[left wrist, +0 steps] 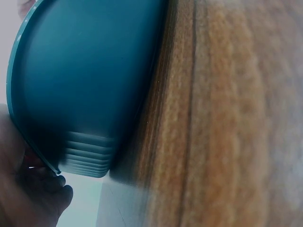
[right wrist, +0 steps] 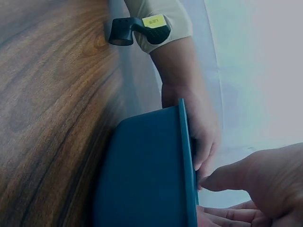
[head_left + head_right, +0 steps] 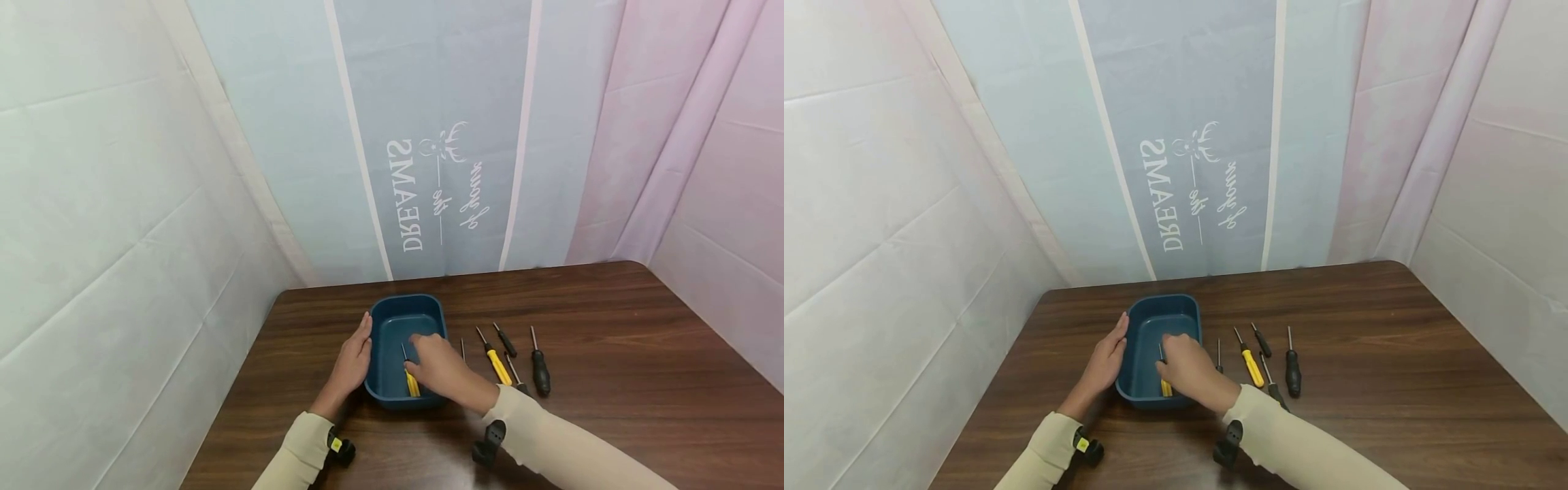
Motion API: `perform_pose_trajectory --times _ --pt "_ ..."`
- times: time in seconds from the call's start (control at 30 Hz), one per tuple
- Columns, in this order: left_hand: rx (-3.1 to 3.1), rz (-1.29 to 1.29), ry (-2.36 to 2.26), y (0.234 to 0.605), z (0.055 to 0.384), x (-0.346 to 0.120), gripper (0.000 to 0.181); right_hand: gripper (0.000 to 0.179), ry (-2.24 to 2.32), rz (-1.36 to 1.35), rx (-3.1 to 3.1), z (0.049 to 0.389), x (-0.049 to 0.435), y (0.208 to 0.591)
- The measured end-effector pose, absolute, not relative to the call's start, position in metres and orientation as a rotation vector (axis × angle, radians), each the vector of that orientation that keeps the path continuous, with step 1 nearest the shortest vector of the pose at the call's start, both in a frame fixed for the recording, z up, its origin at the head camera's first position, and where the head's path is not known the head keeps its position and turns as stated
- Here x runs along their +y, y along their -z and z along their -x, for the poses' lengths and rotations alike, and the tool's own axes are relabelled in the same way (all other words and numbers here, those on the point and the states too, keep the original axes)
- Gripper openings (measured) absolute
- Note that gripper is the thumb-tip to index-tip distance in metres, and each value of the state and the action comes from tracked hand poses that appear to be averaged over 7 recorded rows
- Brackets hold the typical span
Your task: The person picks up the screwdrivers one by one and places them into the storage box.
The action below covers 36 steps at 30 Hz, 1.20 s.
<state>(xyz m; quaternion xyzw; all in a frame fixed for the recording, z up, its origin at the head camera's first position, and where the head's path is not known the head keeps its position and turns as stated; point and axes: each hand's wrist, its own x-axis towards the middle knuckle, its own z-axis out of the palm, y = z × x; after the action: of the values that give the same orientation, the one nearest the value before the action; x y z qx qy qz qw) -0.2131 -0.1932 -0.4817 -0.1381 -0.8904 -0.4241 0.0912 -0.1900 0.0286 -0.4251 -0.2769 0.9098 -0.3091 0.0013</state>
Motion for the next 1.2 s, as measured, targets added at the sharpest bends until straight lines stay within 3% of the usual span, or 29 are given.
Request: perform_pose_trajectory --times 1.2 --pt "-2.648 0.412 1.247 0.485 0.209 -0.192 0.048 0.046 1.096 0.886 2.876 0.169 0.047 0.42"
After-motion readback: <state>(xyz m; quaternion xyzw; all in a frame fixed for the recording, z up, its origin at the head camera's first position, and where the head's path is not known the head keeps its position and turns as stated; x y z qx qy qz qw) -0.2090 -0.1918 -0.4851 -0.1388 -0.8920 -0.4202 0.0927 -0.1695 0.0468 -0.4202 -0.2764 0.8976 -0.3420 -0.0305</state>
